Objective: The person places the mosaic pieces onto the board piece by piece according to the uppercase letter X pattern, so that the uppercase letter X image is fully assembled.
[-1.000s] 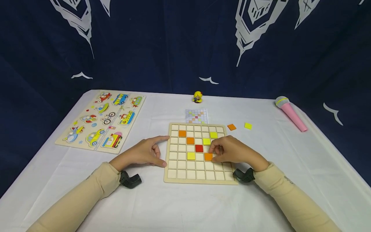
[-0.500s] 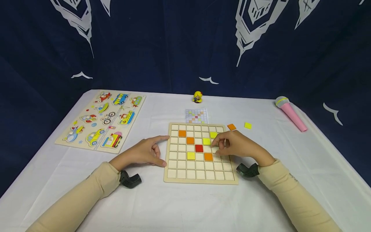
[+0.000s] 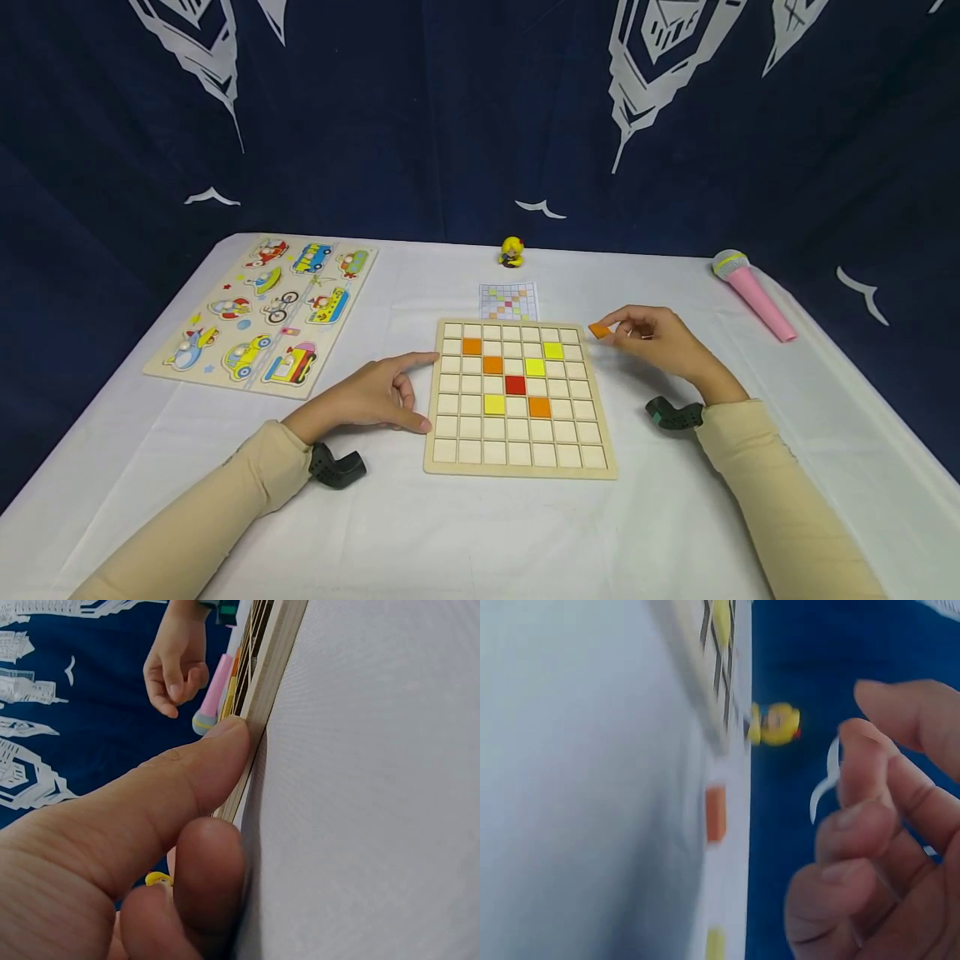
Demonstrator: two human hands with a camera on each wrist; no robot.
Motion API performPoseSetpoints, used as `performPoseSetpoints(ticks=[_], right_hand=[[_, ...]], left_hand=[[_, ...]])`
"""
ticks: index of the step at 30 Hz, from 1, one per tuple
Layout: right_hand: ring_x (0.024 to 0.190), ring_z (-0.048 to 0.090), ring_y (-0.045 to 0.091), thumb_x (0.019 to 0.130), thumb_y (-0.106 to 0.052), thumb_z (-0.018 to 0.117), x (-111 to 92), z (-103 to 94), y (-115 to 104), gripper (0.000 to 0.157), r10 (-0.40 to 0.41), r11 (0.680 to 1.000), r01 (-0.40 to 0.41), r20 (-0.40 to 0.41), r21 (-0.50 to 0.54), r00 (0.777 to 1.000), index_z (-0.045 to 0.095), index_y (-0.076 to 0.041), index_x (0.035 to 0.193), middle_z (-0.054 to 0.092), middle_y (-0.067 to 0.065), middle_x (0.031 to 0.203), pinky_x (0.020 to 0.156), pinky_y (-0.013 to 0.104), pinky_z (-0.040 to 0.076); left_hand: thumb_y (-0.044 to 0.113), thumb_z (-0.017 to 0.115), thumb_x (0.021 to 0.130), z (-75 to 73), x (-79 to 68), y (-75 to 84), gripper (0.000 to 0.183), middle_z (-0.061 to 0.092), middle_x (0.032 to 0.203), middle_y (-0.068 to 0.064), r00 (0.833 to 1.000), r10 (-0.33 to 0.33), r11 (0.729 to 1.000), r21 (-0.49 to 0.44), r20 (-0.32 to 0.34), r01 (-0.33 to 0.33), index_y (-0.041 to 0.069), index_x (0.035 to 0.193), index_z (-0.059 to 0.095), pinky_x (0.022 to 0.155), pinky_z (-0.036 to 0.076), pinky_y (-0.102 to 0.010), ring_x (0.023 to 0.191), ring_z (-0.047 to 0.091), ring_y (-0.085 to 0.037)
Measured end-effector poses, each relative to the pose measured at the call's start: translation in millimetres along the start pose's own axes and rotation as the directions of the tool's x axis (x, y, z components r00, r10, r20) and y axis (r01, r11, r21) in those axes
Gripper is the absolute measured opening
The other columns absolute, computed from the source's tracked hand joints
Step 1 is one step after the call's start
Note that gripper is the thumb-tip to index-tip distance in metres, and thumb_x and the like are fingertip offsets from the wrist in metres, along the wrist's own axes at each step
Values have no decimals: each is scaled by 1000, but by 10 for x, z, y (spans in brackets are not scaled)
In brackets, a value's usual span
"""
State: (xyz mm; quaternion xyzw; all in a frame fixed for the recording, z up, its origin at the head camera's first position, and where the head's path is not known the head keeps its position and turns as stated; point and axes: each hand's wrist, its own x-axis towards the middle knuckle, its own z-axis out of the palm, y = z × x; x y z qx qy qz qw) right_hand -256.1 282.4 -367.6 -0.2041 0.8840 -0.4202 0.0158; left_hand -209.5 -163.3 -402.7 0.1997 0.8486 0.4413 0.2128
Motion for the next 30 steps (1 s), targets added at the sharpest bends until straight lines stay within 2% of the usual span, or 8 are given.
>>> performPoseSetpoints(ticks=[5,10,12,17,22,26,30], right_hand=[[69,54,6,100,-3,71,-21,-115,224,25,42,998,-35,-152,47,987,72,8,123,65,-9,84,61,21,43],[61,50,4,100,1,70,-47,-195,449,19,91,989,-59,-253,132,963,77,-6,117,67,-13,81,52,19,41],[59,49,4,101,0,69,-60,-217,499,18,112,986,-73,-278,147,954,76,-5,117,65,-13,80,51,19,41],[57,49,4,104,-6,69,-82,-232,546,27,192,974,-144,-300,177,934,68,8,127,65,-12,79,50,19,42],[58,50,5,105,-12,69,-109,-230,616,30,280,951,-225,-287,211,916,68,2,131,64,-11,81,49,20,42],[61,50,5,105,-10,68,-126,-233,666,35,286,948,-232,-264,218,921,64,6,136,63,-11,83,50,20,43],[62,48,4,104,-7,69,-132,-240,688,44,292,950,-254,-227,184,929,60,11,142,60,-13,84,52,19,43]], left_hand=[[15,98,79,-2,-1,1,105,66,79,-6,1000,1,1000,0,-1,-1,3,165,39,56,44,-25,58,56,-14],[15,97,79,2,-1,-8,105,66,79,-6,1000,7,1000,-4,0,-7,2,165,39,55,43,-24,58,55,-13],[15,97,79,3,-1,-9,104,66,79,-6,1000,7,1000,-3,-2,-7,3,165,40,55,43,-24,58,55,-13],[15,98,79,4,-4,-3,104,66,79,-6,1000,0,1000,3,-5,0,4,165,40,56,43,-25,58,55,-14],[15,97,79,6,-6,3,104,66,79,-6,1000,1,1000,1,-1,-1,3,165,40,56,43,-25,57,55,-14],[15,97,79,6,-5,1,105,66,79,-6,1000,2,1000,-6,1,-2,3,165,39,55,43,-25,57,55,-13],[14,97,79,5,-2,-1,105,66,78,-7,1000,1,1000,-11,0,-1,3,165,39,55,43,-25,57,56,-14]])
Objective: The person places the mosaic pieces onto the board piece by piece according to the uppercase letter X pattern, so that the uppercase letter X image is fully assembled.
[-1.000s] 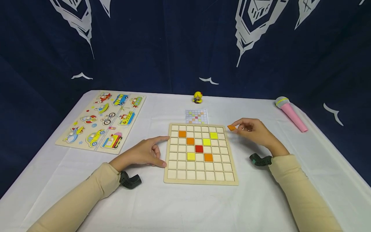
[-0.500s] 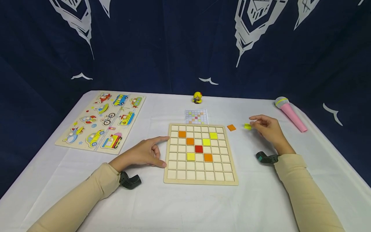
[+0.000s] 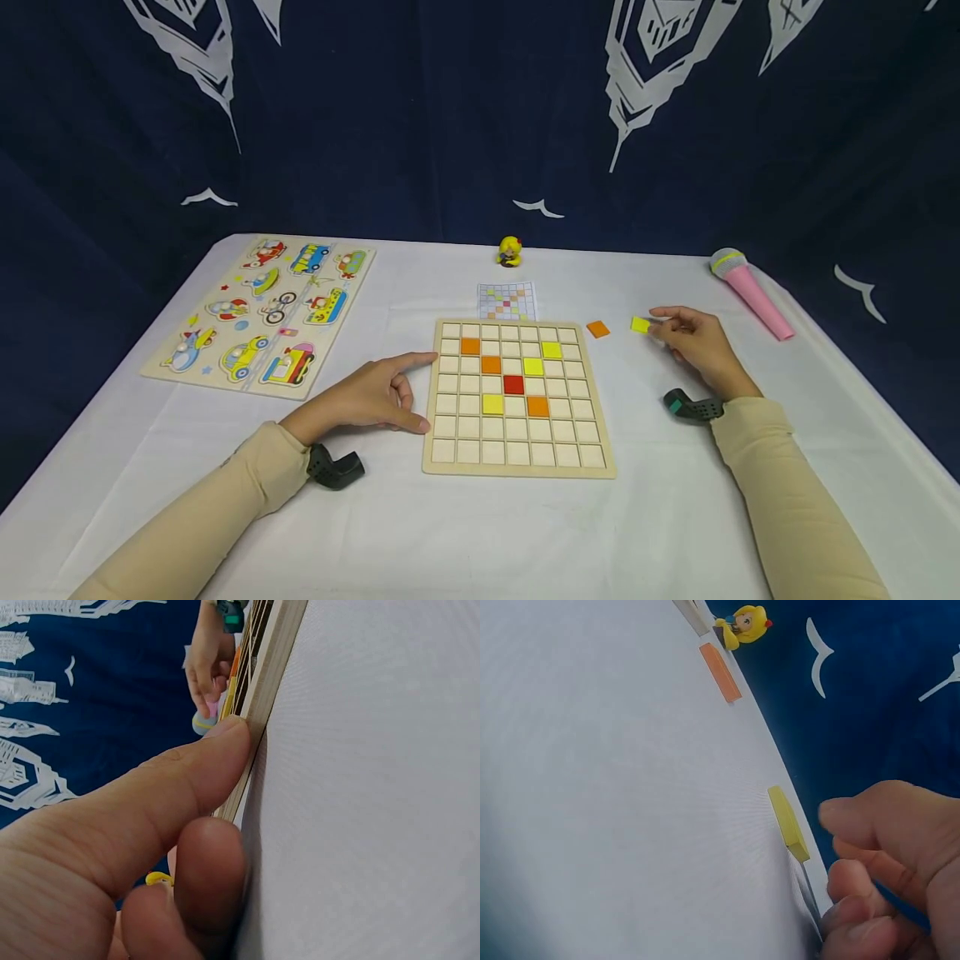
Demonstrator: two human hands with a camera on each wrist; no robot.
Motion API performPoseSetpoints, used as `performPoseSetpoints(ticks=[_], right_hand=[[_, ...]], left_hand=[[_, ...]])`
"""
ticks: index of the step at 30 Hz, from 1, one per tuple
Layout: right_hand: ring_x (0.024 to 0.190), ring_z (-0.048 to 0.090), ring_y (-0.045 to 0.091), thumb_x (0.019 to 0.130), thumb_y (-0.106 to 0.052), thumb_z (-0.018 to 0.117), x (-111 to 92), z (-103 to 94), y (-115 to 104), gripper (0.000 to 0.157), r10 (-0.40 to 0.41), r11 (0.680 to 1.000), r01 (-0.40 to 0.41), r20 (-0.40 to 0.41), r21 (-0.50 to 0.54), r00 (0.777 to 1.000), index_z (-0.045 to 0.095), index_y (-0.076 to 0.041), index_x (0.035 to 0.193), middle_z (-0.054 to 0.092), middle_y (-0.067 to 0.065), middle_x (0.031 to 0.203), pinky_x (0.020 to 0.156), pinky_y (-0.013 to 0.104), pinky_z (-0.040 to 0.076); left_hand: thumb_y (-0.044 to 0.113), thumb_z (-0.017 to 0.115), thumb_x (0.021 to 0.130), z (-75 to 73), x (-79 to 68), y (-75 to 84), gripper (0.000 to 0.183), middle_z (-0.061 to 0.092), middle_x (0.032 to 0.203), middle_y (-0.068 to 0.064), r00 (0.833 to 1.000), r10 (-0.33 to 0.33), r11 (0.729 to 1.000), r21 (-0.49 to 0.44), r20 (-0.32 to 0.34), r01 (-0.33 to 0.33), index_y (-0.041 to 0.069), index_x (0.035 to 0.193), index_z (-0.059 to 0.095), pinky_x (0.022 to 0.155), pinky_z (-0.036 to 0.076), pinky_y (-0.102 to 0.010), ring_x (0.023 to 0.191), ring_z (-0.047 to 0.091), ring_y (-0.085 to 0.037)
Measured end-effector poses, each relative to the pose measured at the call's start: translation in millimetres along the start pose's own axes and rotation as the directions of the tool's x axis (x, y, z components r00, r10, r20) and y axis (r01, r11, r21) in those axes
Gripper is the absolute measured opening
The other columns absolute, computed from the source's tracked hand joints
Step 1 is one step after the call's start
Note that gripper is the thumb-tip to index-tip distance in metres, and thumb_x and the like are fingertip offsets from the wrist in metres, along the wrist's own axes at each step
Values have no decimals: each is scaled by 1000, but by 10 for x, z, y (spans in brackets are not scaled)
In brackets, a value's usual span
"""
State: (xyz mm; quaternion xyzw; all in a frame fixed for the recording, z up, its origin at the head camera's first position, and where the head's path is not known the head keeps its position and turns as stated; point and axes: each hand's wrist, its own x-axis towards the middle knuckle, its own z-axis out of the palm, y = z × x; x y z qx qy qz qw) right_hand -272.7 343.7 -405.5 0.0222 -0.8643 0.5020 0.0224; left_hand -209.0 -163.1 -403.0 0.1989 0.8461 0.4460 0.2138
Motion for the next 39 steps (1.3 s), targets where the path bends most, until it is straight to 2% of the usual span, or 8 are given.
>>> performPoseSetpoints(ticks=[5,10,17,23,29,39], right_hand=[[60,46,5,102,-10,72,1,-1,-17,50,43,996,-40,25,-82,999,59,10,146,58,-11,84,54,21,43],[58,46,6,101,-11,75,28,26,-56,50,87,986,-83,19,-146,996,60,9,145,57,-6,82,54,23,41],[58,48,7,100,-13,76,40,54,-73,42,85,971,-88,-21,-224,996,68,9,134,59,-4,82,53,24,42],[63,51,8,100,-16,74,27,66,-79,40,83,965,-91,-42,-246,996,70,7,133,59,-1,86,54,23,48],[64,53,9,99,-13,75,21,87,-142,38,27,974,-31,-19,-226,999,70,8,131,59,-1,87,55,24,50],[63,50,5,95,-10,81,-53,206,-383,32,-138,969,139,17,-202,990,75,7,121,57,-6,88,53,22,45]], left_hand=[[14,97,79,4,3,5,105,66,78,-7,1000,-6,1000,-1,2,6,3,166,39,55,43,-25,57,56,-14],[15,98,79,0,7,2,105,66,78,-7,1000,-7,1000,5,-2,7,3,165,39,55,44,-25,57,56,-14],[15,97,79,-9,4,-3,105,66,78,-7,1000,-1,1000,7,-5,1,3,165,39,55,44,-25,58,56,-14],[15,97,79,-4,9,-11,105,66,78,-7,1000,0,1000,4,-4,0,3,165,39,55,44,-25,57,56,-14],[15,97,79,-5,9,-16,104,66,79,-7,1000,0,1000,4,-6,0,3,165,39,54,44,-25,57,56,-14],[15,97,79,-6,-1,-16,104,66,78,-6,1000,15,1000,3,-2,-15,3,165,40,55,44,-25,57,56,-14]])
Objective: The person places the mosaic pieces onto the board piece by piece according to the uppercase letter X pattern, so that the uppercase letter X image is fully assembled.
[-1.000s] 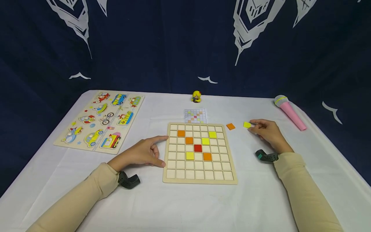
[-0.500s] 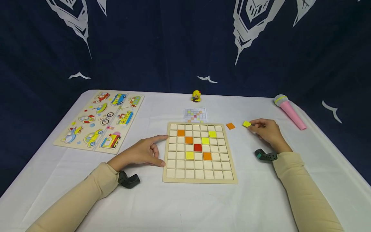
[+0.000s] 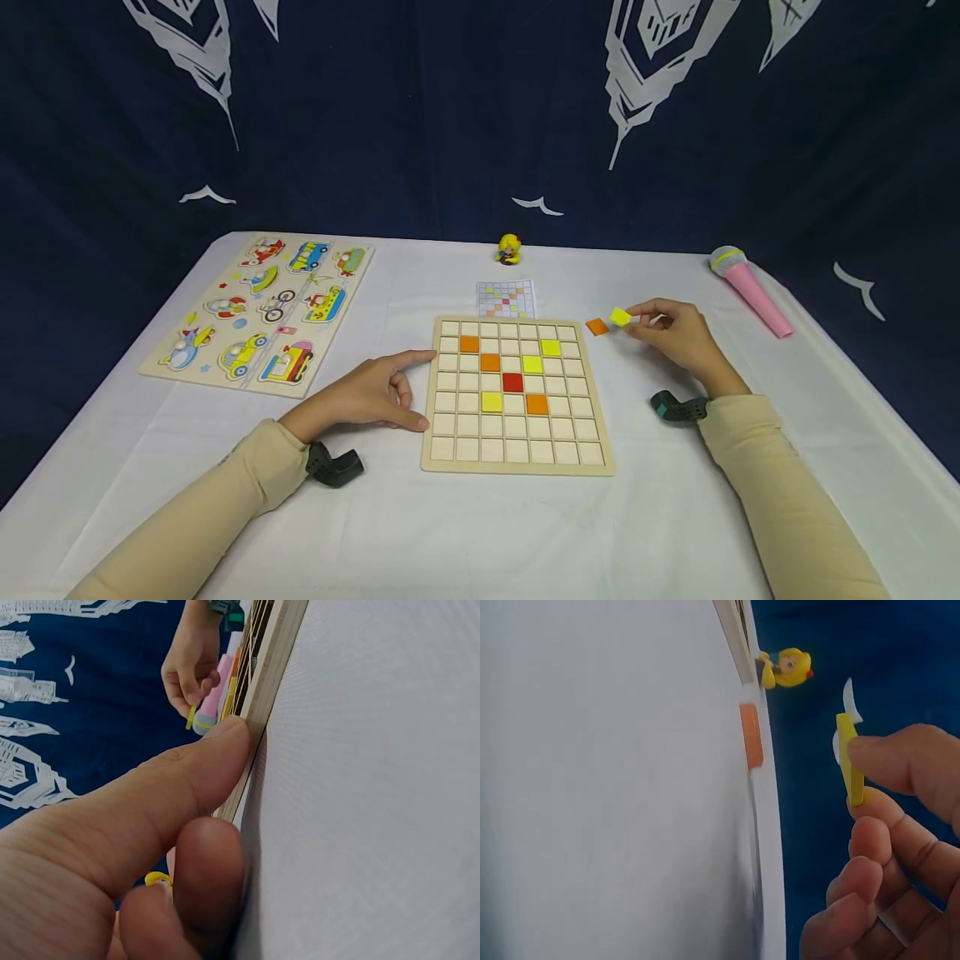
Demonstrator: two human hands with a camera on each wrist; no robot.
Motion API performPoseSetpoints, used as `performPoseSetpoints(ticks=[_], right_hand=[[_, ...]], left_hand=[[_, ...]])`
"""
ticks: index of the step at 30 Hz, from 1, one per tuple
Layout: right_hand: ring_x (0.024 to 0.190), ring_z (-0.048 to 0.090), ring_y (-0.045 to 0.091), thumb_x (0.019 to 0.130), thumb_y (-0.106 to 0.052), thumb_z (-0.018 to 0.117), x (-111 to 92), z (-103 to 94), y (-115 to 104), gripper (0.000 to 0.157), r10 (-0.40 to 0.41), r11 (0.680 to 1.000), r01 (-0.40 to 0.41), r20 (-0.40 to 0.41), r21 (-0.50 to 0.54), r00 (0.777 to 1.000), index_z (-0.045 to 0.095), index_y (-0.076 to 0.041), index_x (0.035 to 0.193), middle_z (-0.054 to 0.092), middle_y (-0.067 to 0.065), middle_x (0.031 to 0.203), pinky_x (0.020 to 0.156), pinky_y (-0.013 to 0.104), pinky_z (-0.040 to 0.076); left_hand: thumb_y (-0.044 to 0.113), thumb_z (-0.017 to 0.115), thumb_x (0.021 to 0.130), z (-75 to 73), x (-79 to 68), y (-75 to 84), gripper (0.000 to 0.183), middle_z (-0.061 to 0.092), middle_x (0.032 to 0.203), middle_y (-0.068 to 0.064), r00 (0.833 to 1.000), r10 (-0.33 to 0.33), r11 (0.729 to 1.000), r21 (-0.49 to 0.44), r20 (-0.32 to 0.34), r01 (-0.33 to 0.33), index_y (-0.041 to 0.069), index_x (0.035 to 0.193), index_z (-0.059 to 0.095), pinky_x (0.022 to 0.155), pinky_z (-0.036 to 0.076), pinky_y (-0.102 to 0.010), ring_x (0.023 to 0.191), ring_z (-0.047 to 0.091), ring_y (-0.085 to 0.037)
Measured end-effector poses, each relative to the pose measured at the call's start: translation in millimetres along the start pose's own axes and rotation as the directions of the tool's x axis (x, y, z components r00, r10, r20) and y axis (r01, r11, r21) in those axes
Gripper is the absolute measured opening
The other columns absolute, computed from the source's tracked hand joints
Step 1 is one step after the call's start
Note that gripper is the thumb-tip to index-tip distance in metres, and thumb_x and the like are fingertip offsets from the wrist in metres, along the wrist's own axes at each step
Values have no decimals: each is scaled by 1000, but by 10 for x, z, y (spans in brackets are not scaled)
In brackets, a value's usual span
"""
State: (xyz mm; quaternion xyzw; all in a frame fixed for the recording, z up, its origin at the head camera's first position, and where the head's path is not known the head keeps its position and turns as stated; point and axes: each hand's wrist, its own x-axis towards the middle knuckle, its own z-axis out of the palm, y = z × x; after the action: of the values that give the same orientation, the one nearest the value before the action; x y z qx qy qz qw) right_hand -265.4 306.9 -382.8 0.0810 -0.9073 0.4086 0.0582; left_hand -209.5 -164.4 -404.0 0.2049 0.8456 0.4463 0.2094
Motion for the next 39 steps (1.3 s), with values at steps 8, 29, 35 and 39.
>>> performPoseSetpoints(ticks=[8,29,35,39], right_hand=[[68,51,11,93,-11,83,-16,113,-226,26,-55,997,58,61,-45,997,78,3,114,61,1,88,58,25,41],[74,55,17,88,-4,85,-147,423,-666,25,-153,988,151,189,26,970,77,3,111,63,4,89,63,26,44],[71,54,13,88,-1,83,-209,515,-773,28,-123,986,88,250,144,961,74,5,113,61,3,88,62,26,41],[69,53,12,86,2,83,-245,592,-814,29,-127,976,70,280,206,951,73,7,112,60,4,87,64,25,42]], left_hand=[[16,97,79,-1,4,-6,104,66,79,-5,1000,18,1000,14,-1,-18,3,165,40,55,44,-24,58,56,-13],[15,97,79,1,-8,24,104,66,78,-7,1000,0,1000,-4,1,0,2,165,39,55,45,-25,58,57,-14],[15,97,79,5,-7,17,104,66,77,-7,1000,3,1000,-8,-1,-3,3,165,40,54,44,-25,57,56,-14],[14,97,79,7,-5,15,104,66,77,-7,1000,3,1000,-10,0,-3,3,165,40,54,45,-25,57,56,-14]])
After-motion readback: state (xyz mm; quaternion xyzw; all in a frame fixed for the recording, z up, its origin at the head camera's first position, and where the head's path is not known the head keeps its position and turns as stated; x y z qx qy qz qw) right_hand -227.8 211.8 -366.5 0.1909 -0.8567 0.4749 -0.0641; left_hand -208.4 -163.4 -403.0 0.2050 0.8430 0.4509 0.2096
